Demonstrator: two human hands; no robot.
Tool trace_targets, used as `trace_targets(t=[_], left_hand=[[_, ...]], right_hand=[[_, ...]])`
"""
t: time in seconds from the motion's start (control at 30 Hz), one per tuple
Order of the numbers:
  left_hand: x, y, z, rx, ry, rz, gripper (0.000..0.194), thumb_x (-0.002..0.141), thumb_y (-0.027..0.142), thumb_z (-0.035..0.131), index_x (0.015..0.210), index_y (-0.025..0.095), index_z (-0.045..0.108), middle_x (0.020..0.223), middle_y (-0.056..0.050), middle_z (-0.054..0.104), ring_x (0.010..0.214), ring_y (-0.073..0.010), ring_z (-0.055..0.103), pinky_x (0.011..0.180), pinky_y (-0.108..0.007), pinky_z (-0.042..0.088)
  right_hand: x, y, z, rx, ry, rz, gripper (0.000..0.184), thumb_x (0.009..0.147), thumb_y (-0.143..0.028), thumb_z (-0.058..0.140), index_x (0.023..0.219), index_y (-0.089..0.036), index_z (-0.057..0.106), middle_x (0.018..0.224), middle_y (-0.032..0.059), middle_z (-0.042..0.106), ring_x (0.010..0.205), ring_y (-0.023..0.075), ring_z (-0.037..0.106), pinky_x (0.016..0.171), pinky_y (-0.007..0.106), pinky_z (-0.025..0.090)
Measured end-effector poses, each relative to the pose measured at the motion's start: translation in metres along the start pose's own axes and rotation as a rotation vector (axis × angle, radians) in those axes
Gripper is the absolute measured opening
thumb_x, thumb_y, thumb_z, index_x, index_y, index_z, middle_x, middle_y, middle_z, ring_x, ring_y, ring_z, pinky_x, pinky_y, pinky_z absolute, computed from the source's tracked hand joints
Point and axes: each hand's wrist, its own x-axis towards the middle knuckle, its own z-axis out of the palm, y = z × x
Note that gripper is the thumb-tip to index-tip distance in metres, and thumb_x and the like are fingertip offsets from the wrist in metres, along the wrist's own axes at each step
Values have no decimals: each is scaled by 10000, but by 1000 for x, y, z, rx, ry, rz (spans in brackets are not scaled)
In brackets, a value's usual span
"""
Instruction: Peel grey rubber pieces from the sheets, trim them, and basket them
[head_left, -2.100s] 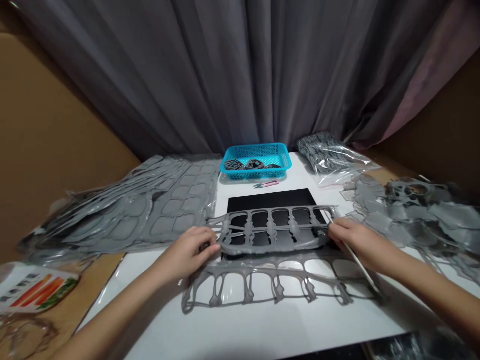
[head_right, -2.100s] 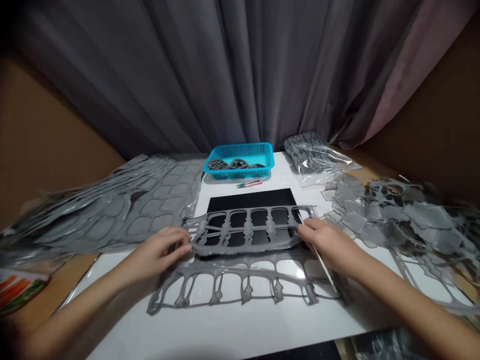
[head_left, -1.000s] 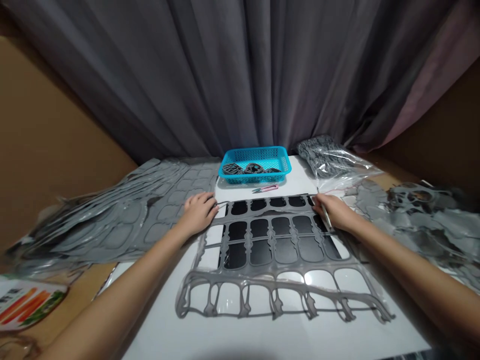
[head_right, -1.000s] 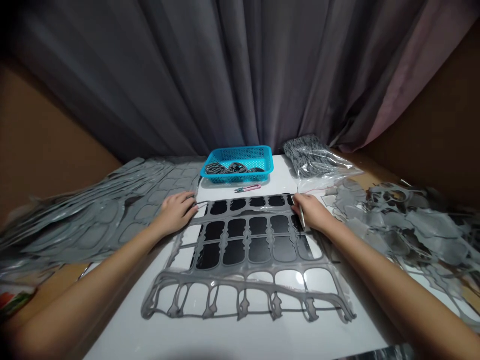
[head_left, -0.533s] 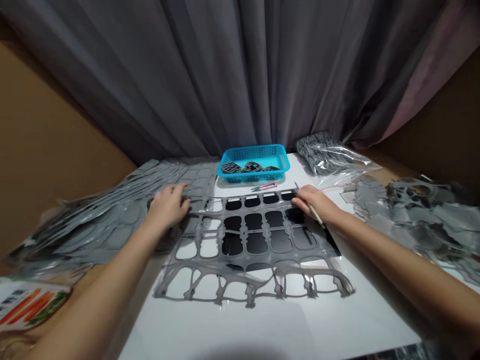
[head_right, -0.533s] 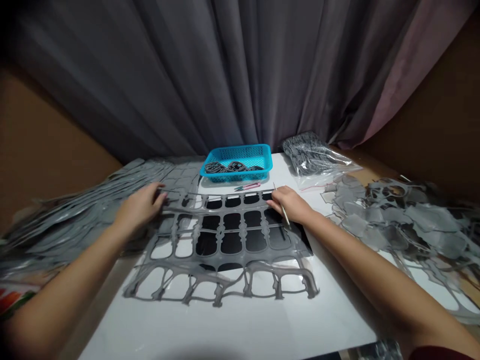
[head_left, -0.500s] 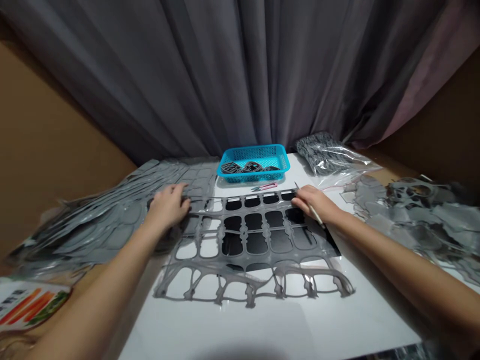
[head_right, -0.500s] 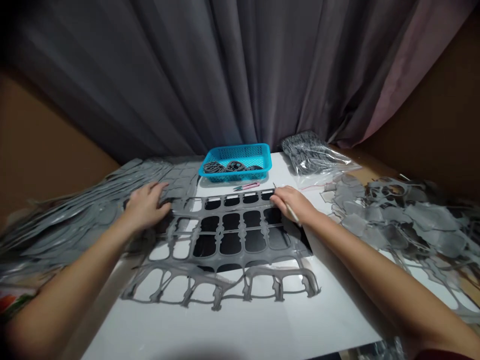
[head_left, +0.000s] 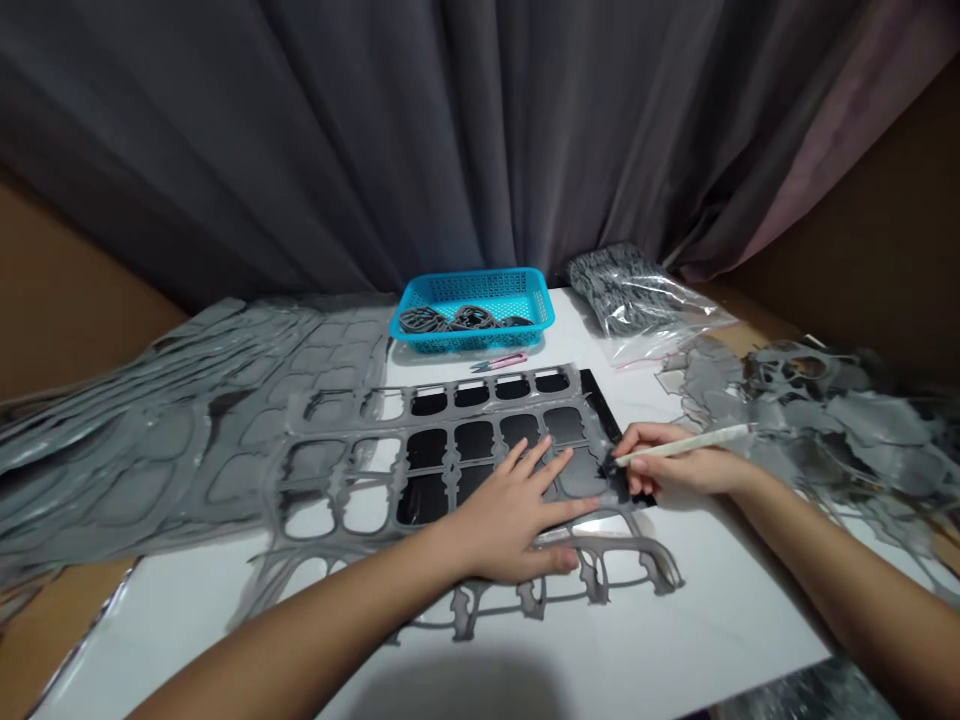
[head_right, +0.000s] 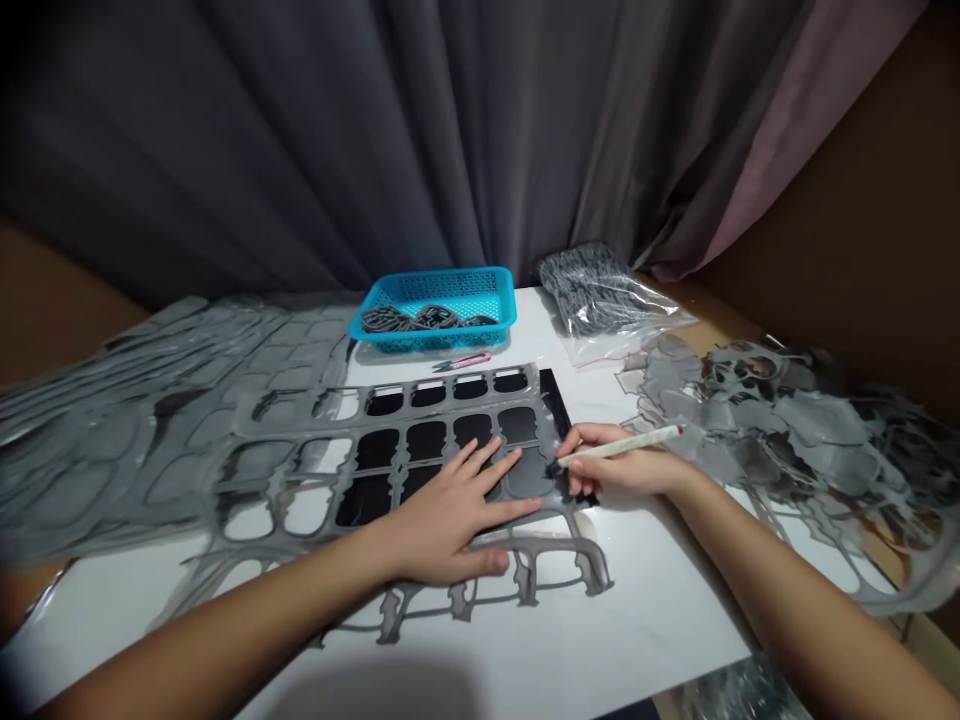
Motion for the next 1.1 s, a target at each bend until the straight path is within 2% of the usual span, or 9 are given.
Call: trace_targets(t=[0.13, 0.3, 0.6, 0.9, 1.1], left_hand=[[-2, -8, 0, -30, -31, -8, 660, 792, 719, 391, 1375, 412, 354, 1524, -133, 145, 1355, -490, 97, 976, -750, 61], [1, -7, -1, -47, -35, -19, 669, 775, 714, 434, 1371, 420, 355, 1524, -134, 143, 1353, -496, 90, 961, -767, 43], [1, -10, 4, -77, 12, -4, 654, 770, 705, 459, 1353, 417, 390, 1528, -95, 162, 1362, -473, 107, 992, -743, 31], [1, -7, 5, -51, 7, -14, 655, 775, 721, 424, 1353, 415, 388, 1527, -122, 146, 1364, -468, 102, 986, -742, 27], [1, -6, 4, -62, 18, -9, 687, 755, 738, 434, 1356, 408, 387, 1533, -116, 118, 1365, -468, 102, 991, -743, 28]], right_hand=[[0, -7, 0, -119, -108, 20, 312, 819, -469, 569, 801, -158, 549, 649, 16, 632, 543, 93, 546, 505, 209, 432], [0, -10, -1, -269, -179, -17, 298, 826, -442, 561, 777, -149, 588, 713, 29, 649, 634, 111, 558, 567, 210, 402], [-1, -11, 1, -375, -199, -36, 284, 852, -428, 531, 824, -155, 606, 797, 47, 685, 703, 137, 604, 603, 215, 416], [0, -15, 4, -417, -204, -49, 289, 868, -421, 504, 827, -154, 606, 791, 49, 675, 700, 136, 600, 610, 218, 425], [-4, -18, -6, -444, -217, -12, 263, 869, -395, 509, 838, -157, 617, 787, 45, 672, 685, 140, 587, 608, 231, 428]])
